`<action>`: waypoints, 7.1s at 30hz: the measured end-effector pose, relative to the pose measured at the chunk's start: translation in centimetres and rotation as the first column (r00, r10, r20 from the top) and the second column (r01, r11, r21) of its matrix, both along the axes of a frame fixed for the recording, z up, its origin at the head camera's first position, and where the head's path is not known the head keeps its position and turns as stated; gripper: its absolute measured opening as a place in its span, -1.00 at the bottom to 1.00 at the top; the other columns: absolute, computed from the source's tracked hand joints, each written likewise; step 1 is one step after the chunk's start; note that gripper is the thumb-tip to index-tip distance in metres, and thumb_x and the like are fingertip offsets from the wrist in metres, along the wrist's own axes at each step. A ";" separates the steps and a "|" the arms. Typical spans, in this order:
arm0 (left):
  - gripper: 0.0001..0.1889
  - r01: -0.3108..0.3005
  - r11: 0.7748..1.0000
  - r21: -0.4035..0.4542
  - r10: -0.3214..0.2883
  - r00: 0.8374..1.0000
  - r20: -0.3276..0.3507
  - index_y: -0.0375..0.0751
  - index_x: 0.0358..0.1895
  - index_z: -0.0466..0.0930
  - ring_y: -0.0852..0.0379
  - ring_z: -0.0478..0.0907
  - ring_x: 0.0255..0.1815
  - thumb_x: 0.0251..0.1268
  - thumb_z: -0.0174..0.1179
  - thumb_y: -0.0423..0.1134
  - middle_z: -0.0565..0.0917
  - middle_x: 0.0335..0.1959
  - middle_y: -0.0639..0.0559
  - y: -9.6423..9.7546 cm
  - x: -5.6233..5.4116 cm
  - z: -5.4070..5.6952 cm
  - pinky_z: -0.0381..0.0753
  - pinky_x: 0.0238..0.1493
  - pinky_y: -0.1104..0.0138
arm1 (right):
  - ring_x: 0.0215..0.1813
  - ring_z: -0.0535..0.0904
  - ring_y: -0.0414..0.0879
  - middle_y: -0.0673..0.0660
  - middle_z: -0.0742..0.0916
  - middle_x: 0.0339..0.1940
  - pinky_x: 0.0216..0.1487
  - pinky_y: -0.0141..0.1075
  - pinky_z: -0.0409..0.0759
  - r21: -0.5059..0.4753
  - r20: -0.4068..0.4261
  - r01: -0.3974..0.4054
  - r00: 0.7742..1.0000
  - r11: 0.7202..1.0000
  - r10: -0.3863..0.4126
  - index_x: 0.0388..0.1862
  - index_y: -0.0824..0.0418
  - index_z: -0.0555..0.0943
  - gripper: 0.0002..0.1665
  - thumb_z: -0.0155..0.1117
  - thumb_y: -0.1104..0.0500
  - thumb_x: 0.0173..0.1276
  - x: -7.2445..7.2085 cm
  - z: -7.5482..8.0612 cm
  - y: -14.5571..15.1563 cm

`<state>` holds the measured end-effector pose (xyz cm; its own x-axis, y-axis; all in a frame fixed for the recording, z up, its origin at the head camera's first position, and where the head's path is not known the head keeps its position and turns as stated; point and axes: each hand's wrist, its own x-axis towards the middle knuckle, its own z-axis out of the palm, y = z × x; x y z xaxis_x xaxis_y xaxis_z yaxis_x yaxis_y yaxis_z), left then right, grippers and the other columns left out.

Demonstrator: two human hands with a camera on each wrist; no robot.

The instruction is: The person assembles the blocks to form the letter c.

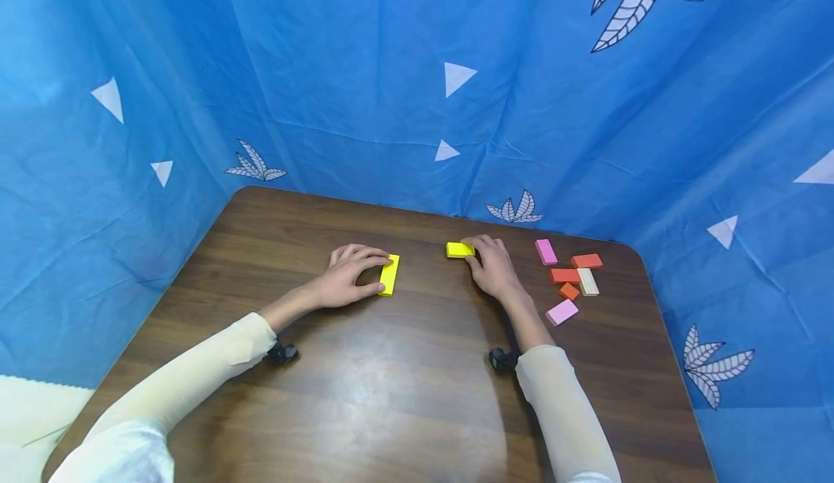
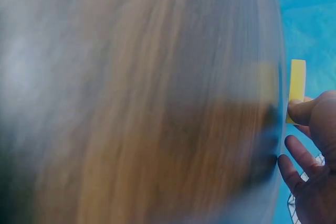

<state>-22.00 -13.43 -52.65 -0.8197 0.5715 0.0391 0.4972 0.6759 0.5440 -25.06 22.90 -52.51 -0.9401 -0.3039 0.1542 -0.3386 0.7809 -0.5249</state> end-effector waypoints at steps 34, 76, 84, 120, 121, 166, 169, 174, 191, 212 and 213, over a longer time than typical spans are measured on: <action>-0.43 -0.021 0.999 0.038 0.021 1.000 0.003 0.08 0.52 0.56 -0.10 0.36 0.63 0.51 0.36 0.01 0.52 0.59 0.13 0.1 0.1 -0.4 -0.01 0.63 -0.35 | 0.44 0.51 0.25 0.19 0.69 0.42 0.50 0.24 0.41 0.064 0.050 -0.114 0.993 0.991 0.111 0.46 0.13 0.61 -0.54 0.24 0.23 0.65 -2.2 -0.1 -6.1; -0.45 -0.026 1.000 -0.005 0.027 0.999 0.018 0.08 0.47 0.61 -0.09 0.40 0.60 0.48 0.40 0.05 0.55 0.55 0.11 0.3 -0.2 0.1 0.02 0.63 -0.37 | 0.45 0.54 0.18 0.15 0.66 0.46 0.51 0.19 0.49 0.209 0.056 -0.180 0.984 0.961 0.172 0.50 0.00 0.61 -0.52 0.24 0.18 0.67 -3.3 0.2 -9.7; -0.45 -0.029 1.000 -0.009 0.029 0.999 0.016 0.10 0.47 0.60 -0.06 0.39 0.60 0.49 0.39 0.06 0.54 0.55 0.14 0.3 -0.3 0.0 0.02 0.64 -0.35 | 0.38 0.57 0.20 0.18 0.67 0.44 0.49 0.20 0.51 0.210 0.038 -0.188 0.982 0.959 0.184 0.48 0.01 0.63 -0.53 0.26 0.20 0.65 -3.3 0.5 -9.9; -0.46 -0.023 1.000 -0.003 0.023 1.000 0.020 0.11 0.48 0.60 -0.05 0.36 0.63 0.49 0.38 0.05 0.53 0.57 0.18 0.4 -0.2 -0.1 0.01 0.63 -0.36 | 0.44 0.54 0.20 0.15 0.68 0.45 0.47 0.25 0.51 0.208 0.026 -0.199 0.980 0.958 0.198 0.46 -0.03 0.64 -0.52 0.25 0.24 0.65 -3.7 0.2 -9.9; -0.45 -0.023 1.000 -0.004 0.023 1.000 0.020 0.10 0.48 0.60 -0.05 0.36 0.63 0.49 0.38 0.05 0.53 0.56 0.17 0.4 -0.2 -0.1 0.01 0.63 -0.36 | 0.44 0.55 0.21 0.16 0.68 0.45 0.47 0.26 0.51 0.208 0.025 -0.200 0.980 0.957 0.199 0.46 -0.02 0.64 -0.52 0.25 0.24 0.65 -3.6 0.2 -10.0; -0.43 -0.010 0.999 0.035 0.010 1.000 0.011 0.05 0.48 0.60 -0.10 0.38 0.63 0.47 0.42 0.01 0.54 0.56 0.12 0.2 0.1 -0.1 -0.01 0.65 -0.37 | 0.35 0.29 0.47 0.49 0.55 0.42 0.35 0.36 0.22 0.084 -0.035 0.323 0.947 0.943 -0.321 0.42 0.34 0.55 -0.39 0.06 -0.11 0.72 -0.8 1.5 6.9; -0.43 -0.012 0.999 0.034 0.011 1.000 0.007 0.07 0.48 0.60 -0.09 0.38 0.63 0.47 0.41 0.02 0.54 0.57 0.14 0.1 0.2 -0.1 -0.03 0.65 -0.38 | 0.33 0.28 0.48 0.53 0.52 0.41 0.29 0.37 0.25 0.074 -0.025 0.377 0.926 0.923 -0.376 0.42 0.37 0.53 -0.35 0.04 -0.13 0.71 -0.4 1.5 8.2; -0.43 -0.014 0.999 0.031 0.014 1.000 0.017 0.08 0.48 0.59 -0.09 0.37 0.63 0.46 0.42 0.03 0.53 0.57 0.14 0.2 0.2 0.0 -0.04 0.66 -0.37 | 0.31 0.28 0.51 0.59 0.52 0.32 0.28 0.35 0.22 0.073 -0.019 0.435 0.900 0.897 -0.435 0.42 0.48 0.47 -0.32 0.11 -0.07 0.66 0.3 1.5 10.1; -0.42 -0.013 0.999 0.032 0.013 1.000 0.018 0.05 0.49 0.59 -0.11 0.38 0.63 0.47 0.41 0.01 0.54 0.57 0.12 0.3 0.2 -0.2 -0.04 0.66 -0.37 | 0.04 0.52 0.37 0.51 0.67 -0.04 0.33 0.25 0.18 0.170 0.046 0.446 0.887 0.879 -0.459 0.18 0.50 0.55 -0.45 0.27 0.02 0.55 0.8 1.0 12.7; -0.43 -0.018 0.999 0.035 0.017 1.000 0.018 0.05 0.48 0.60 -0.11 0.38 0.63 0.46 0.42 0.01 0.55 0.56 0.12 0.2 0.2 0.0 -0.04 0.67 -0.37 | 0.19 0.39 0.42 0.53 0.63 0.10 0.34 0.33 0.21 0.152 0.090 0.483 0.862 0.862 -0.499 0.25 0.47 0.54 -0.45 0.26 0.04 0.55 0.9 0.8 12.4; -0.43 -0.017 0.999 0.036 0.017 1.000 0.019 0.05 0.48 0.60 -0.11 0.38 0.63 0.46 0.42 0.01 0.55 0.56 0.12 0.2 0.2 0.0 -0.04 0.67 -0.37 | 0.20 0.38 0.42 0.53 0.63 0.12 0.35 0.34 0.21 0.150 0.092 0.483 0.862 0.863 -0.499 0.25 0.47 0.54 -0.45 0.24 0.04 0.55 0.9 0.8 12.4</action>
